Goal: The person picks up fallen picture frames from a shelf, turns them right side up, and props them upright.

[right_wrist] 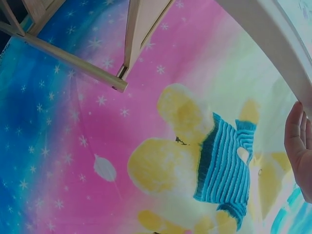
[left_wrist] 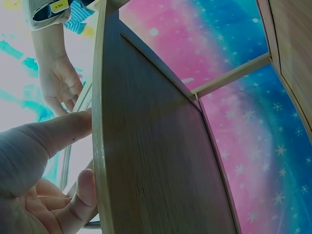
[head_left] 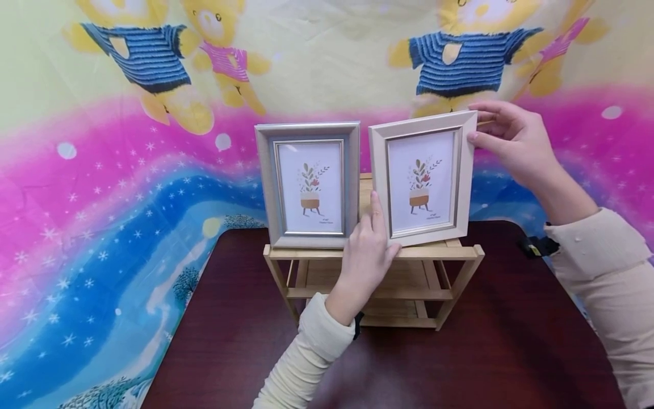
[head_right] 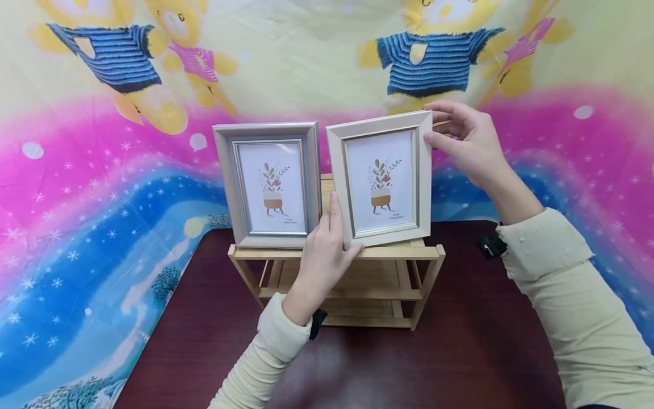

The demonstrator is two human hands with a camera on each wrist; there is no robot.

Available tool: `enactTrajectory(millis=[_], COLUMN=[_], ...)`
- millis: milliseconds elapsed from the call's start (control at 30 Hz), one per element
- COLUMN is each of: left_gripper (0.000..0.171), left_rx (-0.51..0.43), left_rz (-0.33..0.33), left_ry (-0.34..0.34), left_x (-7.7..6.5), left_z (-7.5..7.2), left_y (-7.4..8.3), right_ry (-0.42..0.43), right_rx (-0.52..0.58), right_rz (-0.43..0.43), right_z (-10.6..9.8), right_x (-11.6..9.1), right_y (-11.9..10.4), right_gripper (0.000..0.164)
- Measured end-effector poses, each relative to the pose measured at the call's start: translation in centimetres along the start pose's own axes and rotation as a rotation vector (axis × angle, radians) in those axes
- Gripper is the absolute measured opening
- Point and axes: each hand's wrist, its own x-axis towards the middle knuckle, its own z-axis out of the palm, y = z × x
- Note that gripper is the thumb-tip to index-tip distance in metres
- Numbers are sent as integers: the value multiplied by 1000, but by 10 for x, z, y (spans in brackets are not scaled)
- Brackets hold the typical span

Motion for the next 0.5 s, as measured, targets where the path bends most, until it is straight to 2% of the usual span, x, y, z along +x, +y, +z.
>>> enactTrajectory(millis=[267,500], left_gripper=[86,75], left_rx=[-13,3], left_rz=[12,25], left_ry=[5,41], left_x=[-2,-4], left_z=[2,3], left_y=[-2,-3], right_ry=[63,106], right_rx=[-97,-166], right_rz=[19,28], right_z=[3,6], right_x=[-7,-14], right_y=[-4,-9], right_gripper=[39,40])
